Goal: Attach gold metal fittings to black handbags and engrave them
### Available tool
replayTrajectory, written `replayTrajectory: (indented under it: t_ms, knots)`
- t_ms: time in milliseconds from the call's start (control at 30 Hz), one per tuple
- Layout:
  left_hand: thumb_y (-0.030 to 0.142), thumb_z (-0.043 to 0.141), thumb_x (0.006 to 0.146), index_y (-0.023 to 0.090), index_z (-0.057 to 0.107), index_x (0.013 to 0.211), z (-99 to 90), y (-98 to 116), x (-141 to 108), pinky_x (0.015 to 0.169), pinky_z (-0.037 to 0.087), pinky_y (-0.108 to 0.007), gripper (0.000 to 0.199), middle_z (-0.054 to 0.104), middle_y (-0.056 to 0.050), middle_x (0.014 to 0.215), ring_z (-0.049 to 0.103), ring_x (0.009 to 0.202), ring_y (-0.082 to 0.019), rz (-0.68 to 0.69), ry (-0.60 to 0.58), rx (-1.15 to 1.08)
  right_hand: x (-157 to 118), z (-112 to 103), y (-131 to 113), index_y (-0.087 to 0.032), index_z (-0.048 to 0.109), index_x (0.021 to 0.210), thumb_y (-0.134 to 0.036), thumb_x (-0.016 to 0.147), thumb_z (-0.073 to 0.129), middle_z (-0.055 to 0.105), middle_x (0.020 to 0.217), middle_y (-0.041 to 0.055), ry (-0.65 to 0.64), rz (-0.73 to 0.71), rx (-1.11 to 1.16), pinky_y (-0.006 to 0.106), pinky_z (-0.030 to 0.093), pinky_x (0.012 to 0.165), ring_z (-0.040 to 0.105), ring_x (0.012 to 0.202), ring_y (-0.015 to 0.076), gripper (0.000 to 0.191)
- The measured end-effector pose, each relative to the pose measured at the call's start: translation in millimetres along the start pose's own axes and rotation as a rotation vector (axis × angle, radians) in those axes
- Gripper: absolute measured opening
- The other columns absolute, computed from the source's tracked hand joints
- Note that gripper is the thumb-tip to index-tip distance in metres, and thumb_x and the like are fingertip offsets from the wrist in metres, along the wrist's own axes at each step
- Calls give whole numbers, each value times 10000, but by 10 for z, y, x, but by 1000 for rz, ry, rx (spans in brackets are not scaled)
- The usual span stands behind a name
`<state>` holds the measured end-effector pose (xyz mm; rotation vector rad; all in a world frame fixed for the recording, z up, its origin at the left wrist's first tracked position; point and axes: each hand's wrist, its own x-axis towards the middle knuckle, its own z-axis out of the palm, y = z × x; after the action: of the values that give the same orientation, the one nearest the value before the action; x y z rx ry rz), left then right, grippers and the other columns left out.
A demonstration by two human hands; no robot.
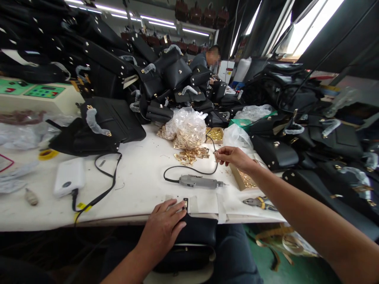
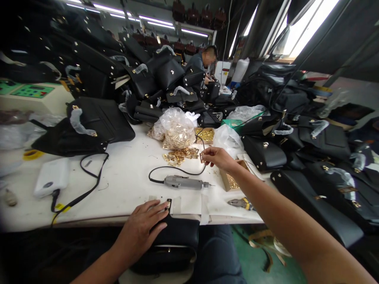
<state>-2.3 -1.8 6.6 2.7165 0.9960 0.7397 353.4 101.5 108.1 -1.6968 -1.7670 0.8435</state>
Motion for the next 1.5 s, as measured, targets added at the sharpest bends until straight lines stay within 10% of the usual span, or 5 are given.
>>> replayTrajectory:
  t_ms: [200,467,1500]
  knots:
    - [233,697,933,244,739,1179,-20,28,7,998,525,-489,249,715,-49,1326,599,1238,-288,-29,-31,-21,-649,746,-308,-173,695,893,-499,840,757,731,823,43,-68,52,645,261,512,622,684,736,162,337]
    - [336,669,968,266,729,1209,-14,33,7,1016,489,-505,258,692,-22,1372,562,1282,-301,-48,-109,-23,-966,1491,-384,-166,712,895,-543,764,792,700,703,18,-95,281,596,229,426,514,608,591,131,407]
    - [307,684,957,257,704,1232,3,-23,18,1021,479,-501,280,692,-27,1360,548,1277,-309,-38,-97,-85,-845,1610,-456,-181,716,856,-384,861,711,694,666,-13,-99,342,381,210,378,477,558,522,98,202]
